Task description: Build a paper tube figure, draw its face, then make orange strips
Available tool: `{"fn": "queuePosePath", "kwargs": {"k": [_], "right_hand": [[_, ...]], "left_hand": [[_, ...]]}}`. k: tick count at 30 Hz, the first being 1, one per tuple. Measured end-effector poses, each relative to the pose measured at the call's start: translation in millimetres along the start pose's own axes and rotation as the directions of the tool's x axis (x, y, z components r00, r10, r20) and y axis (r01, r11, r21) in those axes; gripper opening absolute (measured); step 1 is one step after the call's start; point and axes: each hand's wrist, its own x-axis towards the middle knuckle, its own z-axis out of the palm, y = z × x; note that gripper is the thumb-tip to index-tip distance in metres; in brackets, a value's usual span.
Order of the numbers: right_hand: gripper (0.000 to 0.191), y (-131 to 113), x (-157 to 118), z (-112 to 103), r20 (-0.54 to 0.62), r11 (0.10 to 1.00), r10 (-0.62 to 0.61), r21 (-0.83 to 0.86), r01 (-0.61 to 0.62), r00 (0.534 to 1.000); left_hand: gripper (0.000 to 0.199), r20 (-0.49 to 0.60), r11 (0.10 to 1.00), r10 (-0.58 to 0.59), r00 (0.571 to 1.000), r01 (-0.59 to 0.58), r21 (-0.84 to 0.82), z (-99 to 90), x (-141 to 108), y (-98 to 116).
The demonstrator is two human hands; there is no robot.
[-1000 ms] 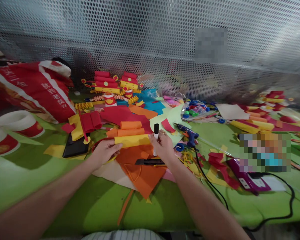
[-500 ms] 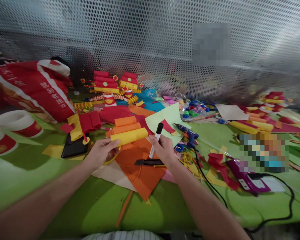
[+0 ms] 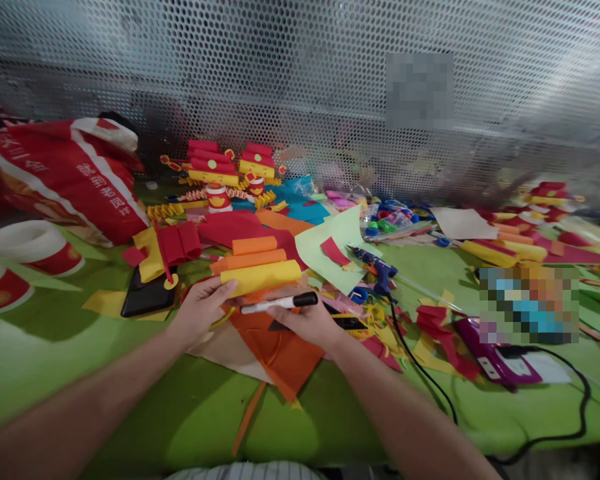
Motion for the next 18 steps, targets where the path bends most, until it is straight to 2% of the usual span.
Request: {"fn": "queuePosePath", "kwargs": {"k": [3, 6, 13, 18], "right_hand": [[0.02, -4.6, -0.2, 2.9, 0.074, 0.999, -0.022, 0.03, 0.02, 0.997], [0.019, -6.9, -0.2, 2.8, 0.094, 0.998, -0.043, 0.042, 0.039, 0.995], [0.02, -4.3, -1.2, 7.8, 0.162, 0.99, -0.129, 0.075, 0.118, 0.978], [0.022, -5.9, -0.6, 11.3, 0.189, 0.986, -0.148, 0.11, 0.129, 0.971]], "left_hand": [[0.03, 0.002, 0.999, 0.032, 0.999, -0.032, -0.003, 1.0, -0.9, -1.5], [0.031, 0.006, 0.998, 0.061, 0.998, -0.061, 0.012, 0.6, -2.2, -3.1], [0.037, 0.048, 0.969, 0.116, 0.992, -0.124, 0.214, -2.6, -3.8, -8.5], [0.036, 0.011, 0.992, 0.096, 0.995, -0.097, 0.086, -1.7, -2.1, -14.3]]}}
